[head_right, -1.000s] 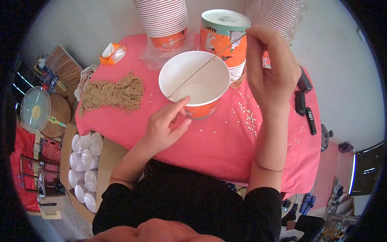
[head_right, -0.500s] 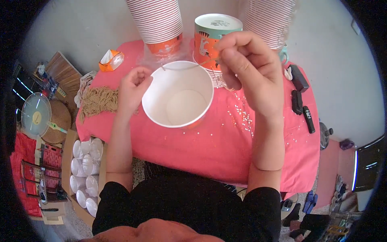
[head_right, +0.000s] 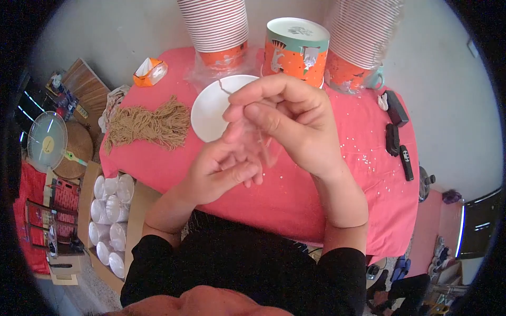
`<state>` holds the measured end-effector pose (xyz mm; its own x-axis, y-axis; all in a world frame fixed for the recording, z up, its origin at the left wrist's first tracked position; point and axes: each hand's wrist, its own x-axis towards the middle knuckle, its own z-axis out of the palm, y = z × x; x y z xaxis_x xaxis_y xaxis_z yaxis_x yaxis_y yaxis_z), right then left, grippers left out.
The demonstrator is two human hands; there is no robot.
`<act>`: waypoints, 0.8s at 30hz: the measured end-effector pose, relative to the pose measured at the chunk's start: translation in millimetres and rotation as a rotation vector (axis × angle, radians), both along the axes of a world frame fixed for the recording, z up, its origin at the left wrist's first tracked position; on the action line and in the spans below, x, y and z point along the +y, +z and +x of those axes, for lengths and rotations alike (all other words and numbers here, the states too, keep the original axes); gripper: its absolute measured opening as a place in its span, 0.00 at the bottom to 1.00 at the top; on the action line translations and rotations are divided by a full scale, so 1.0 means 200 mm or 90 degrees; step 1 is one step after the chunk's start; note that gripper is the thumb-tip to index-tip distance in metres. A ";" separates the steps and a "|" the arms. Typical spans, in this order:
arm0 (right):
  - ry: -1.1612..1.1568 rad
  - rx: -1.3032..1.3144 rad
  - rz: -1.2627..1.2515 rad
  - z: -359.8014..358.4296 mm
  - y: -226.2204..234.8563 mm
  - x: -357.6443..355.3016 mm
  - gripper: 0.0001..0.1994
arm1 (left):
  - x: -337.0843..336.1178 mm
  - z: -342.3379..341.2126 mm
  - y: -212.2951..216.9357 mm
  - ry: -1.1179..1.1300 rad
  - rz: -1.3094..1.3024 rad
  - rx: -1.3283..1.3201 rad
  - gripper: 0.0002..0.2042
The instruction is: Assemble plastic buckets by threading rope handles through pre-punched holes.
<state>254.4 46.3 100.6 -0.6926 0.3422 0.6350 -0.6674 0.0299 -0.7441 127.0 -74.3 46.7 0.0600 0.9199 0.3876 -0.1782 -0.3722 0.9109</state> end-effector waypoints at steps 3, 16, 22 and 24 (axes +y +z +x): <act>-0.048 0.032 0.028 0.00 -0.01 0.08 0.08 | -0.01 -0.04 -0.01 -0.024 -0.106 0.066 0.11; -0.009 -0.017 0.028 -0.01 -0.03 0.05 0.08 | 0.03 0.03 -0.07 -0.014 -0.001 -0.138 0.15; -0.033 0.035 -0.017 -0.02 -0.02 0.13 0.08 | -0.05 0.00 -0.09 0.069 -0.042 -0.095 0.11; -0.054 0.050 -0.015 0.00 -0.02 0.18 0.09 | -0.09 -0.03 -0.10 0.086 -0.045 -0.068 0.11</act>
